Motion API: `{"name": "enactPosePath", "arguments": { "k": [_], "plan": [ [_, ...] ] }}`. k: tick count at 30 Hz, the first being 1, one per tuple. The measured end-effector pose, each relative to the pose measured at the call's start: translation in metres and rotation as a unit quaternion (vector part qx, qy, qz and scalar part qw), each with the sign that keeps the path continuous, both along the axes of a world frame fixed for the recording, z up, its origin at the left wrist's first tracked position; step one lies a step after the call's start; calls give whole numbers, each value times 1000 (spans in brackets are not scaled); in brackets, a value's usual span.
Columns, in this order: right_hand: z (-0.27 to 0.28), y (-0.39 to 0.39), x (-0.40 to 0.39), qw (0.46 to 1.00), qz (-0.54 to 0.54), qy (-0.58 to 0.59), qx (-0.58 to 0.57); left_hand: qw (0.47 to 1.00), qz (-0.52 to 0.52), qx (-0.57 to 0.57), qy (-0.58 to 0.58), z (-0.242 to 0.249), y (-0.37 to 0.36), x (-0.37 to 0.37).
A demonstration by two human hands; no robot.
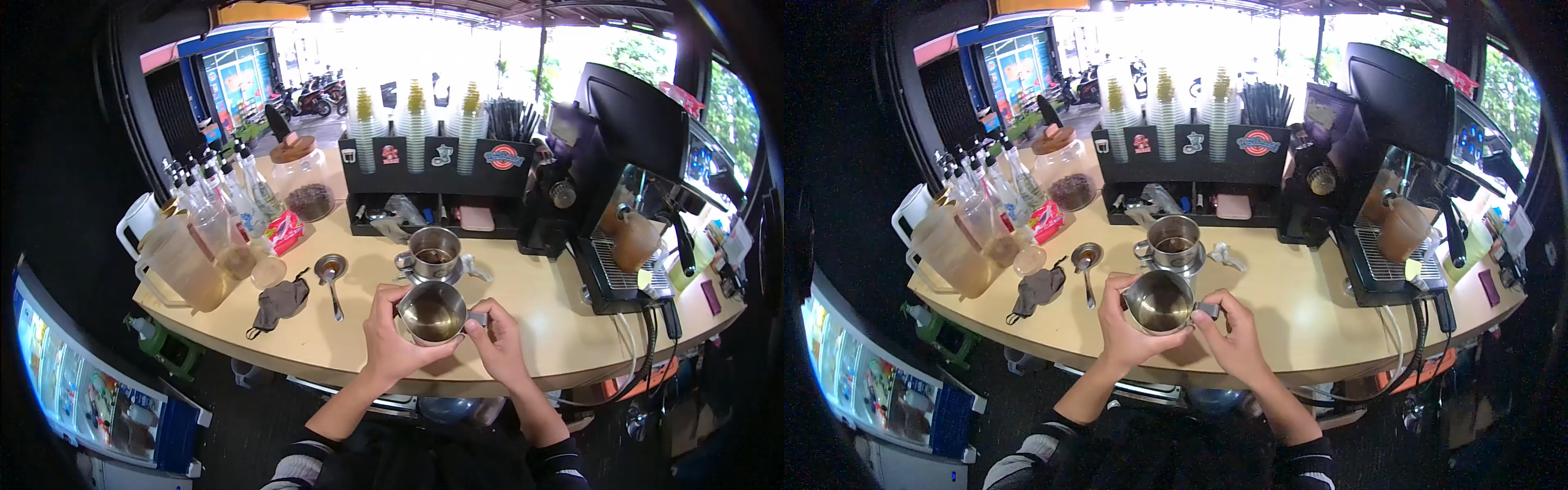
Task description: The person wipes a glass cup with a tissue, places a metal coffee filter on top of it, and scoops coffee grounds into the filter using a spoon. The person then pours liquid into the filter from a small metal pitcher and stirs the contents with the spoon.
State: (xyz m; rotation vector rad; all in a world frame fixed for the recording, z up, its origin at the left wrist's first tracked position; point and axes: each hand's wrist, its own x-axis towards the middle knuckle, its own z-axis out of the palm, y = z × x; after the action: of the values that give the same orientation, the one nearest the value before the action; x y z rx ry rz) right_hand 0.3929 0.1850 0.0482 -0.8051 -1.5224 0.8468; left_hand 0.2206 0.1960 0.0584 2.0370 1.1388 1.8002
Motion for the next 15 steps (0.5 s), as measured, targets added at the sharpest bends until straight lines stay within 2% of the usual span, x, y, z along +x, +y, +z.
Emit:
{"name": "enactPosePath", "arguments": {
  "k": [2,3,6,7,9,11,13,14,15],
  "plan": [
    [-6,-3,9,993,21,51,-102,999,-30,-28,-4,-1,1,10],
    [-8,-2,12,993,16,51,-102,999,-35,-28,-4,-1,3,14],
    [-8,0,19,994,-24,91,-59,978,-147,-144,-29,2,6,21],
    [-4,2,23,989,-18,136,-64,978,-150,-143,-28,6,7,20],
    [-1,6,33,981,-14,179,-68,984,-139,-83,69,11,10,15],
    [0,13,49,979,-17,190,-76,983,-148,-90,52,5,15,6],
    [6,21,66,977,-23,200,-71,968,-187,-136,-98,3,24,-7],
    [11,26,73,981,-28,185,-56,979,-146,-86,-112,0,32,-11],
    [17,30,77,984,-33,169,-42,979,-147,-86,-110,-3,41,-18]
  ]
}}
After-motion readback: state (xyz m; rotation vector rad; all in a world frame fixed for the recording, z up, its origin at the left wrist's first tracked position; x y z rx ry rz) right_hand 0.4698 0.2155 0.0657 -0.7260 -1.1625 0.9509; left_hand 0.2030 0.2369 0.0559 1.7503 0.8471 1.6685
